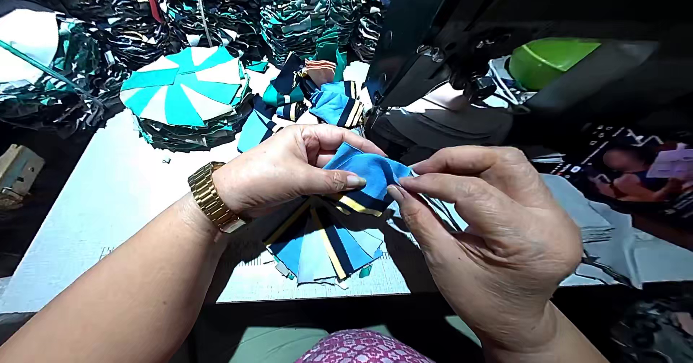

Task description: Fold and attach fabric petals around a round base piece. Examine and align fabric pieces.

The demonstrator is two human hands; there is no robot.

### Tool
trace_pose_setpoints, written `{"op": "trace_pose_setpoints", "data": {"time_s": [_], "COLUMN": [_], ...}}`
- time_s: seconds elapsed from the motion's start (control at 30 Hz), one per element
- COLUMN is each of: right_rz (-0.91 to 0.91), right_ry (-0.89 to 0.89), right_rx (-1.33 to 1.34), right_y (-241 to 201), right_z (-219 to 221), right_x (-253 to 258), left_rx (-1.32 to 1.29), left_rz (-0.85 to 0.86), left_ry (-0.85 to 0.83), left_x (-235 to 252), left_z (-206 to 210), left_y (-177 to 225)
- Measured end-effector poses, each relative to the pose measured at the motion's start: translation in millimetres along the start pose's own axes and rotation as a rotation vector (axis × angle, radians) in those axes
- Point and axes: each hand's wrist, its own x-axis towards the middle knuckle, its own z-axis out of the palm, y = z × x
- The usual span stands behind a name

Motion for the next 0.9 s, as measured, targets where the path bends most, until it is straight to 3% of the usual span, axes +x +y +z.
{"op": "trace_pose_setpoints", "data": {"time_s": [0.13, 0.33, 0.53, 0.73, 0.9], "right_rz": [-0.021, 0.208, 0.297, 0.386, 0.391], "right_ry": [-0.051, -0.003, 0.044, -0.067, -0.034], "right_rx": [0.107, 0.262, 0.365, 0.501, 0.498], "right_y": [0, -2, 6, 4, 6], "right_z": [2, 6, 5, -1, 0], "right_x": [0, 10, 19, 21, 19], "left_rx": [0.023, -0.063, -0.093, 0.184, 0.383], "left_rz": [0.009, -0.033, -0.087, -0.029, -0.028], "left_ry": [0.002, -0.112, -0.038, 0.04, 0.012], "left_x": [2, 0, -2, -5, -8], "left_z": [0, -1, -4, -9, -9], "left_y": [0, 1, 3, 8, 15]}}
